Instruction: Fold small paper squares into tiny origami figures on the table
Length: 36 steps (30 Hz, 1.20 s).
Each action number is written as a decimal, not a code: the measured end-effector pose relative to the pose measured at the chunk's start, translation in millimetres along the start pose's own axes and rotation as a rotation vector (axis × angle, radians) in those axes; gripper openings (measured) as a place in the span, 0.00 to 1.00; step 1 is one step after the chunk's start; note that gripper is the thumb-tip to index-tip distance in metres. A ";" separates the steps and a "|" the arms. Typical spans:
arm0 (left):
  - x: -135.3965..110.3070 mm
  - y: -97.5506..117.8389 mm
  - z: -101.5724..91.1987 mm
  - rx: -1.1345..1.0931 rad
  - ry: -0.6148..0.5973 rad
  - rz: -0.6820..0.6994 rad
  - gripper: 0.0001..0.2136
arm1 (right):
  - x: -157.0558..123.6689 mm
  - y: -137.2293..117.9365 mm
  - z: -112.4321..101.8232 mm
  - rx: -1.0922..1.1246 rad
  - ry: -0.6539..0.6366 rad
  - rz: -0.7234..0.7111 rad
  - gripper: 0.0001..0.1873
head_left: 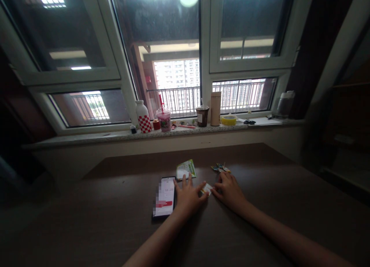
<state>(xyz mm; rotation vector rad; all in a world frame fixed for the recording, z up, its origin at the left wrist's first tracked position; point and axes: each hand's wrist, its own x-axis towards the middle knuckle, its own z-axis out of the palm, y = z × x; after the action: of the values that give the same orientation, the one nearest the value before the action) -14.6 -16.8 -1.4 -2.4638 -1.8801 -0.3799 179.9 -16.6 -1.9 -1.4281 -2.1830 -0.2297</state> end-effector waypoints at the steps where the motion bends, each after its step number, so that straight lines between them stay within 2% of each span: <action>1: -0.3 0.2 0.0 -0.001 -0.004 -0.002 0.24 | -0.3 0.5 0.3 0.001 0.006 -0.007 0.11; 7: -1.3 1.1 -1.6 0.005 -0.039 -0.018 0.25 | -3.3 3.3 8.0 0.038 0.045 -0.002 0.06; 9: -1.0 1.4 -2.1 0.006 -0.045 -0.016 0.25 | -3.4 4.5 11.6 0.085 0.052 -0.045 0.05; 13: -0.9 1.8 -2.0 -0.002 -0.037 -0.013 0.25 | -2.1 6.0 14.8 0.172 -0.025 -0.188 0.11; 15: -1.4 1.5 -1.5 -0.006 -0.020 -0.007 0.25 | -1.5 5.8 13.3 0.188 -0.078 -0.210 0.14; 19: -2.9 1.5 -1.5 -0.012 0.006 0.004 0.24 | -1.1 4.6 8.7 0.193 -0.138 -0.184 0.15; 25: -5.0 2.7 -6.0 0.014 0.002 0.017 0.24 | 0.0 3.2 5.8 0.142 -0.122 -0.172 0.14; 36: -11.2 -3.7 -19.2 0.092 0.138 0.116 0.18 | 0.1 -2.7 0.5 0.096 -0.138 -0.146 0.15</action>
<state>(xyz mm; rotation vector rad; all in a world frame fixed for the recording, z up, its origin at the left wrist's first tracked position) -24.3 -29.5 14.4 -2.4054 -1.6561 -0.4363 177.3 -17.5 -2.0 -1.2674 -2.3792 -0.0786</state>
